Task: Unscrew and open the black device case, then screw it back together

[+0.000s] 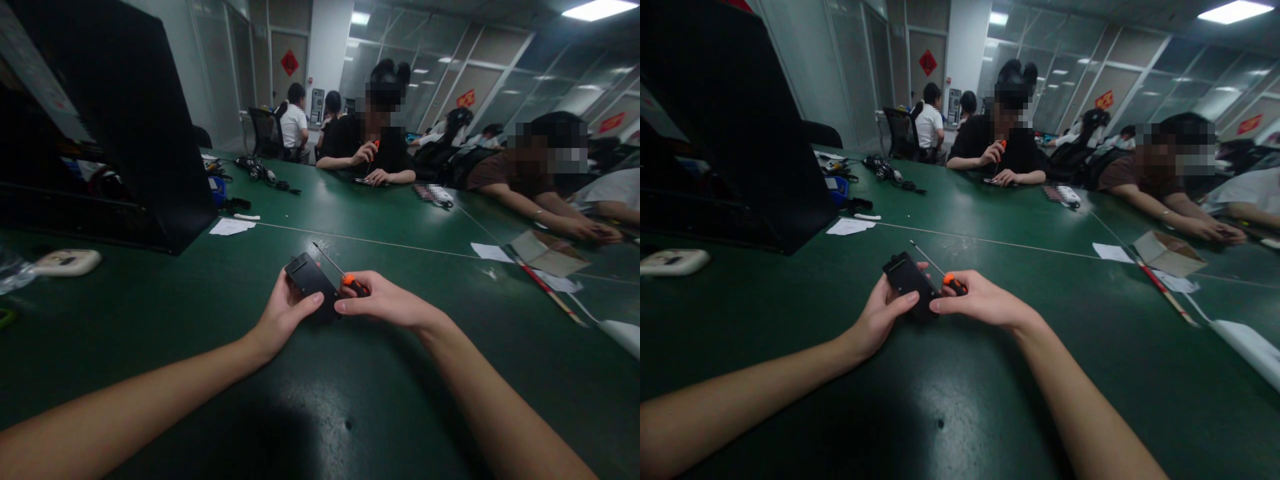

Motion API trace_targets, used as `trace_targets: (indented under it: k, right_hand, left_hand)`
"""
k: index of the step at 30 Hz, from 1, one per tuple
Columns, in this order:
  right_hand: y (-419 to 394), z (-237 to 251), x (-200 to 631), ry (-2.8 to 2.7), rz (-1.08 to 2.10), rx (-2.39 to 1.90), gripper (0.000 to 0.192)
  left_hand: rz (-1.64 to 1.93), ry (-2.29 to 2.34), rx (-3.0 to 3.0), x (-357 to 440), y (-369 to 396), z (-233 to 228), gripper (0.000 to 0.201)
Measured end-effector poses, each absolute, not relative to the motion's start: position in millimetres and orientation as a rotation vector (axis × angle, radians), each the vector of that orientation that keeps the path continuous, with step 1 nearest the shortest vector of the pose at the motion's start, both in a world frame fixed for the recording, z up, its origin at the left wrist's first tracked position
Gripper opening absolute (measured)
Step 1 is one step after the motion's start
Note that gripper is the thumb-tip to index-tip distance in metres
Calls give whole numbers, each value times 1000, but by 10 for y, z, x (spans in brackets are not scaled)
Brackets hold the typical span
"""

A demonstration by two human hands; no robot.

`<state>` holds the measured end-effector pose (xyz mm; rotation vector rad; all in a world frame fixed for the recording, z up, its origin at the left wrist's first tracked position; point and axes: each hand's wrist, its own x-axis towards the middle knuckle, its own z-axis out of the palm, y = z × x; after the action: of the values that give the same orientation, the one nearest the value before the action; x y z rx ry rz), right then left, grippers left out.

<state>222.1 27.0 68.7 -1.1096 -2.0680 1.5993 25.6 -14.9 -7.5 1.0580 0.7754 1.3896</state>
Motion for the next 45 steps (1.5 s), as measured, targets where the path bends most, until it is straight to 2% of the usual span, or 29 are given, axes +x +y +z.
trace_targets:
  k: [2,4,7,8,14,17,22,27,31,36,45]
  right_hand:
    - [286,677,2278,-2127,1624,-1202,40]
    - [297,651,2321,-2215,1644,-1236,40]
    - [301,632,2346,-2334,1618,-1210,39]
    - [296,642,2345,-2365,1570,-1220,38]
    - [230,775,2314,-2526,1116,-1351,27]
    - [235,753,2320,-2549,1121,-1302,30]
    - [261,684,2321,-2542,1111,-1314,34]
    - [224,894,2392,-2560,603,-1431,47]
    - [144,1204,2599,-2662,516,-1694,60]
    - [13,1407,2791,-2808,474,-1803,56]
    - [-26,1342,2654,-2901,377,-1819,48]
  left_hand:
    - [1545,985,1160,205,-94,-69,64]
    - [1579,1180,1358,157,-43,-57,56]
    - [1371,1200,1794,100,-11,-33,15]
    - [1291,1159,1924,87,-14,-26,9]
    - [1073,1031,2379,60,-84,-33,21]
    - [1026,1006,2486,42,-87,-45,26]
    - [987,1003,2533,10,-66,-61,47]
    - [964,1064,2440,16,-42,-74,42]
    - [845,1127,2441,38,-38,-60,37]
    - [802,1173,2460,49,-47,-52,37]
    - [828,1130,2466,27,-35,-80,45]
